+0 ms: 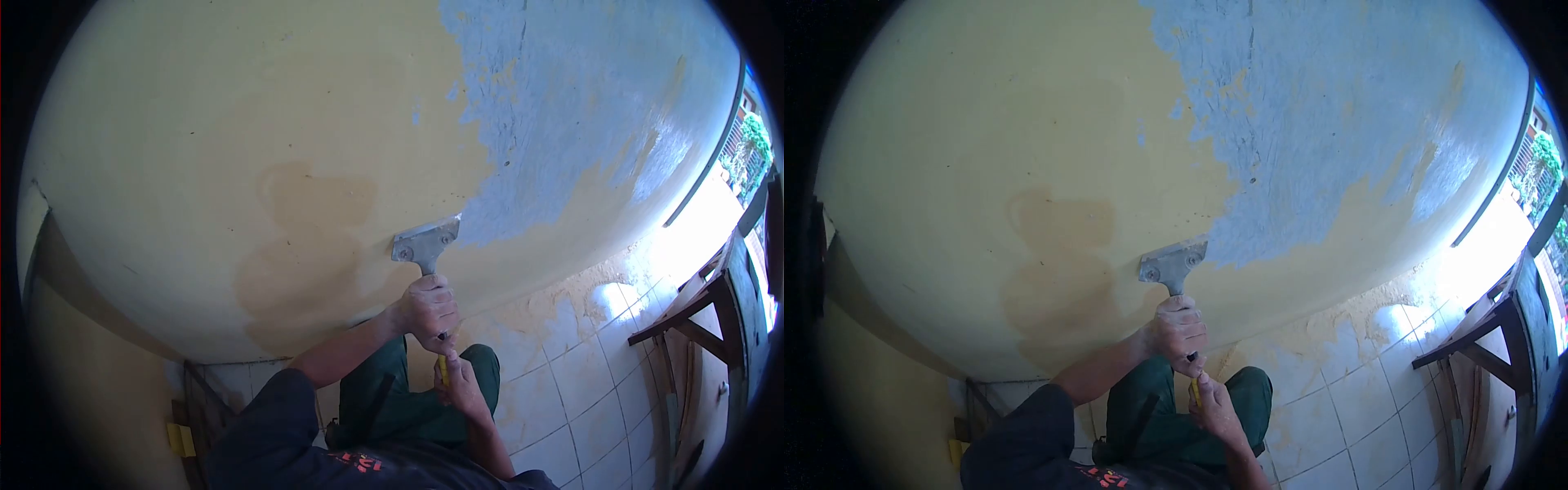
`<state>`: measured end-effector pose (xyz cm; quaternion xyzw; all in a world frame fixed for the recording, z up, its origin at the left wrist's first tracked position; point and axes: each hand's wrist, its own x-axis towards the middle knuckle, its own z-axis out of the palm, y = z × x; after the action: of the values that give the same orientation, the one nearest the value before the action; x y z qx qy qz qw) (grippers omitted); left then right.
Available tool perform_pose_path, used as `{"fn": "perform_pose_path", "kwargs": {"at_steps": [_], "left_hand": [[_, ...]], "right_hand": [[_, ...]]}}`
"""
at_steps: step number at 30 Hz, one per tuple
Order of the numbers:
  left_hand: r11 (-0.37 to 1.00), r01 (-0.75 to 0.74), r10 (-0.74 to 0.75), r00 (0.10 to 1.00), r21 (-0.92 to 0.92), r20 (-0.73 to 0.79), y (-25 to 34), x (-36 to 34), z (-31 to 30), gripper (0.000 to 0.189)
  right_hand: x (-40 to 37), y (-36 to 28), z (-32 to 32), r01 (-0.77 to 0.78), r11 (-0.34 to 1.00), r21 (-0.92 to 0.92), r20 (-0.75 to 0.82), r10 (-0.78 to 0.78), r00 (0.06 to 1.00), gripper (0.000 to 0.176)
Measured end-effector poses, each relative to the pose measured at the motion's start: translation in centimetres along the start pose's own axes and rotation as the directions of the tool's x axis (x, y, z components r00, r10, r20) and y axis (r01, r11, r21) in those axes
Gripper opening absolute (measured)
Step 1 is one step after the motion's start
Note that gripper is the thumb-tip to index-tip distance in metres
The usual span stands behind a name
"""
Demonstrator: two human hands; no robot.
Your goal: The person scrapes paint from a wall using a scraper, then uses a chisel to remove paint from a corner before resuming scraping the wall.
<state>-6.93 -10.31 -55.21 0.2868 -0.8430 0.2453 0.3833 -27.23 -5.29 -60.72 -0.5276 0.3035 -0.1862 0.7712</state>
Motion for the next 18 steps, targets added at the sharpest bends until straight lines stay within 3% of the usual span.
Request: {"fn": "perform_pose_path", "kwargs": {"at_steps": [4,8,10,18], "left_hand": [[1.0,-0.025,0.024,0.999,0.01,0.02,-1.0,0.6,-0.4,0.029],[1.0,0.008,-0.008,1.0,0.015,0.008,-0.1,1.3,-0.8,0.028],[1.0,0.014,-0.014,1.0,-0.002,-0.006,0.1,0.7,-0.3,0.028],[0.999,0.007,-0.009,0.999,0.05,0.041,0.0,1.3,-0.8,0.031]], "right_hand": [[0.8,-1.0,-0.2,0.046,0.994,-0.1,0.002,-0.046,0.999,0.057],[0.1,-0.5,0.0,0.001,1.0,-0.023,0.005,-0.001,1.0,0.058],[0.1,-0.9,0.0,0.006,0.995,-0.102,-0.036,-0.01,0.999,0.063],[-0.2,-0.3,-0.2,0.012,0.998,-0.064,-0.013,-0.013,1.0,0.06]]}}
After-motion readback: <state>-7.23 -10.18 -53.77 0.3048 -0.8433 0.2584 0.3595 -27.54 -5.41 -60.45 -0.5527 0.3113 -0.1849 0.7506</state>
